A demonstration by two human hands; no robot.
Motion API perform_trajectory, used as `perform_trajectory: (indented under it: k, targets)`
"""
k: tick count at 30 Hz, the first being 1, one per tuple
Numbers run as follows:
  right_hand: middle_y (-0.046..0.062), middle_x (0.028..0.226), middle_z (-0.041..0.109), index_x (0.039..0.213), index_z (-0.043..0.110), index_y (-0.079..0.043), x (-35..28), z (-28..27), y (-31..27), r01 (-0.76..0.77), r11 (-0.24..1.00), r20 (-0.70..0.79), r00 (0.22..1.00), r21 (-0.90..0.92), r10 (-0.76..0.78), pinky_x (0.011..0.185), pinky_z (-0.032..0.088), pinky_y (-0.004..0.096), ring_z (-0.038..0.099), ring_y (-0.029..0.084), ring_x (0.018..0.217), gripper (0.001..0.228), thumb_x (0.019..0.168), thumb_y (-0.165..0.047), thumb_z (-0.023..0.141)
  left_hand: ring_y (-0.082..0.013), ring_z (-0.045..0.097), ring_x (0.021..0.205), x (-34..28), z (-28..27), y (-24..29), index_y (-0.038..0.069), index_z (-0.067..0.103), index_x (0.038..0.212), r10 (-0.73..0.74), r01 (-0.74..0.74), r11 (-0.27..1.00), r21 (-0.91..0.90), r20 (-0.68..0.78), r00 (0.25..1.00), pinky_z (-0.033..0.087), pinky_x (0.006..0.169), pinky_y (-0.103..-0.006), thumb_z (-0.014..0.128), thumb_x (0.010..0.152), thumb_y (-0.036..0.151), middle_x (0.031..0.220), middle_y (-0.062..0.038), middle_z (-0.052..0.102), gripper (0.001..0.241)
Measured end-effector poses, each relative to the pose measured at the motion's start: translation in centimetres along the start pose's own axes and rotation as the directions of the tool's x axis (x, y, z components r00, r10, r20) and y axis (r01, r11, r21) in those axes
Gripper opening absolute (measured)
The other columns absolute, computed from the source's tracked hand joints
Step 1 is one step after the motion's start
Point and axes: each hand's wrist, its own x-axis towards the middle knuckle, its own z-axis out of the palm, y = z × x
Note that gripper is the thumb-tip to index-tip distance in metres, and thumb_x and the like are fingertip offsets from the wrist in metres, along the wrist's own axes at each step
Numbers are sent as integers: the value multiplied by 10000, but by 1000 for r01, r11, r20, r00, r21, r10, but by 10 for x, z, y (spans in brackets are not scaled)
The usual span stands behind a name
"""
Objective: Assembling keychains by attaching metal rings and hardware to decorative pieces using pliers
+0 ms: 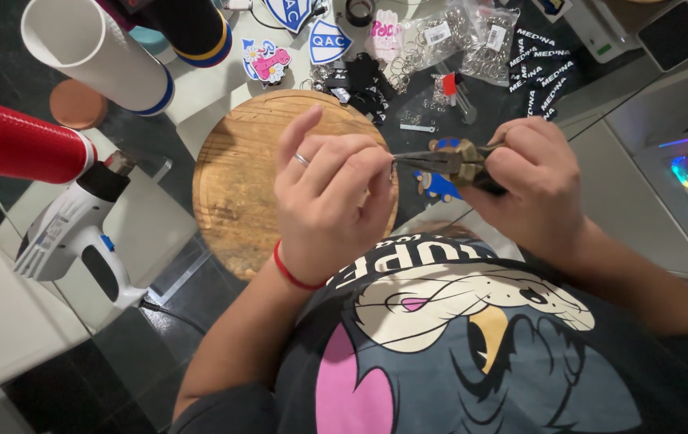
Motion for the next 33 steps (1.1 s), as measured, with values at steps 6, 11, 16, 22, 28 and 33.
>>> perform_trajectory:
  k: [6, 11, 16, 22, 28, 33]
  targets:
    - [136, 702, 464, 653, 385, -2, 2, -4, -3, -39, 999, 68, 997, 27, 37, 628, 347, 398, 439, 289, 671, 549, 922, -14, 863, -215, 627, 662, -3, 2, -4, 35, 673, 850, 113, -114, 992, 59, 15, 993, 374, 1097, -458, 570, 956, -14, 883, -79, 686, 156]
    - [153, 740, 496, 667, 408, 10, -2, -2, 1, -48, 999, 60, 997, 3, 48, 658, 384, 406, 487, 305, 709, 521, 917, -10, 864, -204, 642, 712, -4, 5, -6, 52, 642, 838, 34, -33, 999, -16, 55, 998, 334, 1135, -453, 595, 952, -13, 865, -79, 703, 139]
    - [152, 769, 548, 686, 467, 19, -4, 0, 3, -62, 998, 1, 998, 5, 62, 674, 436, 421, 571, 329, 772, 481, 910, -40, 889, -200, 680, 800, -7, 13, -8, 50, 650, 831, -80, 82, 992, -91, 25, 996, 413, 1085, -489, 687, 812, -83, 843, -80, 703, 139]
    - [86, 752, 543, 832, 603, -5, -22, 29, 23, -273, 960, 123, 957, 69, 263, 572, 331, 294, 421, 174, 641, 232, 943, -58, 800, -199, 650, 831, -20, 25, -32, 69, 660, 846, -269, 270, 934, -233, 37, 962, 451, 1080, -501, 660, 832, -27, 853, -61, 704, 97]
    - [232, 793, 670, 941, 664, -19, -57, 134, 36, -577, 812, 490, 683, -94, 542, 720, 516, 520, 670, 443, 808, 231, 841, -214, 737, -119, 660, 834, -39, 39, -53, 45, 712, 947, -626, 562, 552, -616, 139, 767, 559, 837, -336, 665, 906, 23, 909, -92, 722, 67]
    - [157, 759, 608, 908, 592, -77, -102, 237, 41, -28, 994, 381, 922, -103, 65, 679, 512, 466, 647, 359, 736, 268, 786, -289, 703, -84, 648, 843, -49, 51, -58, -1, 666, 957, -747, 633, 284, -720, 248, 616, 577, 793, -266, 643, 935, 56, 945, -102, 721, 65]
